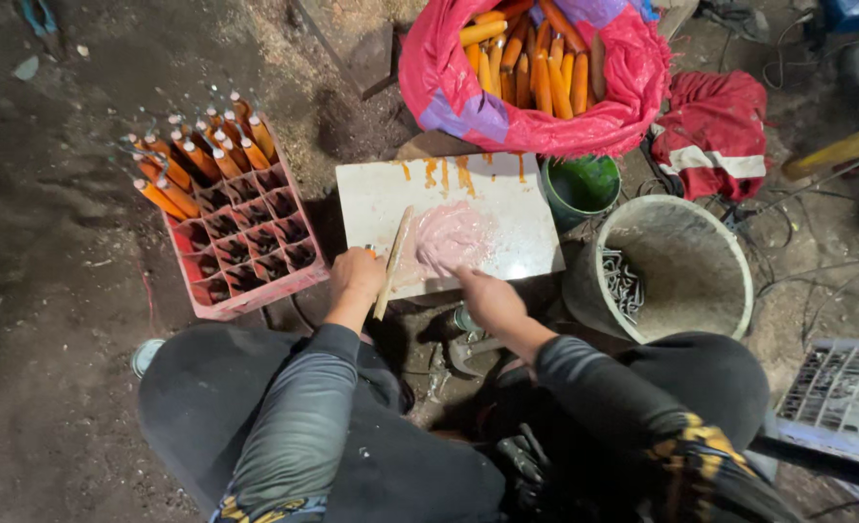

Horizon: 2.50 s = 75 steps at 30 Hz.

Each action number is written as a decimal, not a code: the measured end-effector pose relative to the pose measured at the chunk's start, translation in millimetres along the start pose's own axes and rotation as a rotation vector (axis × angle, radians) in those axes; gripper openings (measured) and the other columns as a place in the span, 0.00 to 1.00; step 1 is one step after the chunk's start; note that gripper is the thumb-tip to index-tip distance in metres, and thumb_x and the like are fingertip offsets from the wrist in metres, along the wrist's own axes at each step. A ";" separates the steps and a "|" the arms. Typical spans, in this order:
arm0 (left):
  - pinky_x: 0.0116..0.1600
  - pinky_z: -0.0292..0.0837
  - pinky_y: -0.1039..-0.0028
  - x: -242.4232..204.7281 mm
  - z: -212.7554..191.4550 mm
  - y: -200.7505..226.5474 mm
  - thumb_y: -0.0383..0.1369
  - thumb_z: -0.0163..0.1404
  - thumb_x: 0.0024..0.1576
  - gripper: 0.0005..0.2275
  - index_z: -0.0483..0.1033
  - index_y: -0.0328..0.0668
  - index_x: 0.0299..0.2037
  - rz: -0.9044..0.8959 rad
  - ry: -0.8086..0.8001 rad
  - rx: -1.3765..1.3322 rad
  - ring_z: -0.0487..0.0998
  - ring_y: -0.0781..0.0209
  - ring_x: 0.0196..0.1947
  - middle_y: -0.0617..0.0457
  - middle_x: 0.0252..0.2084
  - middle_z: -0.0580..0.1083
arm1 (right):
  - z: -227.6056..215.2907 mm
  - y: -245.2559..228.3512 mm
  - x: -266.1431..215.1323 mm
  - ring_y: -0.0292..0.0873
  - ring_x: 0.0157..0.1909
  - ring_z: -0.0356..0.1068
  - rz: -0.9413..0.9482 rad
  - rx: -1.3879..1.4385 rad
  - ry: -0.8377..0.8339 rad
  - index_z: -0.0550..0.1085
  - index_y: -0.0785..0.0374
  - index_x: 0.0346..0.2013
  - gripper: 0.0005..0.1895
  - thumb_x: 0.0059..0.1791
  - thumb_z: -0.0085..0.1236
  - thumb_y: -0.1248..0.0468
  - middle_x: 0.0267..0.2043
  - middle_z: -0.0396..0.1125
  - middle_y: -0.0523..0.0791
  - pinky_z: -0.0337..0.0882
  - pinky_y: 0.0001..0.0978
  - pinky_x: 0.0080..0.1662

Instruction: The person inserts metal nails into the tips of orange cylindrical objects using a hammer and a small wooden stick. They retrieve nails from a bucket, position them on the object tips, and tap them in. Finished items are placed into a red crate.

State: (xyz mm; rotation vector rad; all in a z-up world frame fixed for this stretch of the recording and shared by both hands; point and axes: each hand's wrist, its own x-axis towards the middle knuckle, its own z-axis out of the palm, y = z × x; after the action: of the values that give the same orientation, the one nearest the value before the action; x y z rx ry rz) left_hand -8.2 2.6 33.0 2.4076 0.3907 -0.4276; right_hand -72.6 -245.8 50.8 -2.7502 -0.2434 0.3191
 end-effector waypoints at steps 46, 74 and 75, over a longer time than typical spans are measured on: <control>0.30 0.76 0.74 -103.5 -138.5 121.5 0.32 0.55 0.59 0.17 0.74 0.40 0.58 0.506 0.055 -0.600 0.79 0.66 0.19 0.50 0.27 0.81 | 14.9 44.9 11.1 0.66 0.45 0.71 0.041 0.205 0.208 0.69 0.62 0.44 0.08 0.50 0.49 0.67 0.42 0.71 0.58 0.70 0.55 0.44; 0.37 0.76 0.58 -99.8 -131.8 114.3 0.37 0.57 0.58 0.16 0.76 0.41 0.54 0.629 0.273 -0.385 0.81 0.38 0.32 0.35 0.30 0.77 | -10.8 29.5 -1.8 0.60 0.41 0.72 0.044 0.149 0.256 0.74 0.51 0.55 0.17 0.51 0.50 0.65 0.45 0.68 0.51 0.72 0.50 0.43; 0.37 0.76 0.58 -100.3 -131.0 114.4 0.37 0.57 0.58 0.17 0.75 0.41 0.54 0.630 0.270 -0.380 0.81 0.38 0.32 0.36 0.29 0.77 | -13.0 30.7 -4.7 0.60 0.41 0.72 0.033 0.143 0.242 0.74 0.50 0.55 0.18 0.51 0.50 0.65 0.45 0.68 0.51 0.72 0.51 0.43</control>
State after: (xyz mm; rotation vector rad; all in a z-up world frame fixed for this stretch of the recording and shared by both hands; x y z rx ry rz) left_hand -28.6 -14.2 232.0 2.0683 -0.1720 0.2365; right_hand -69.9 -279.3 52.1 -2.6213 -0.1074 0.0094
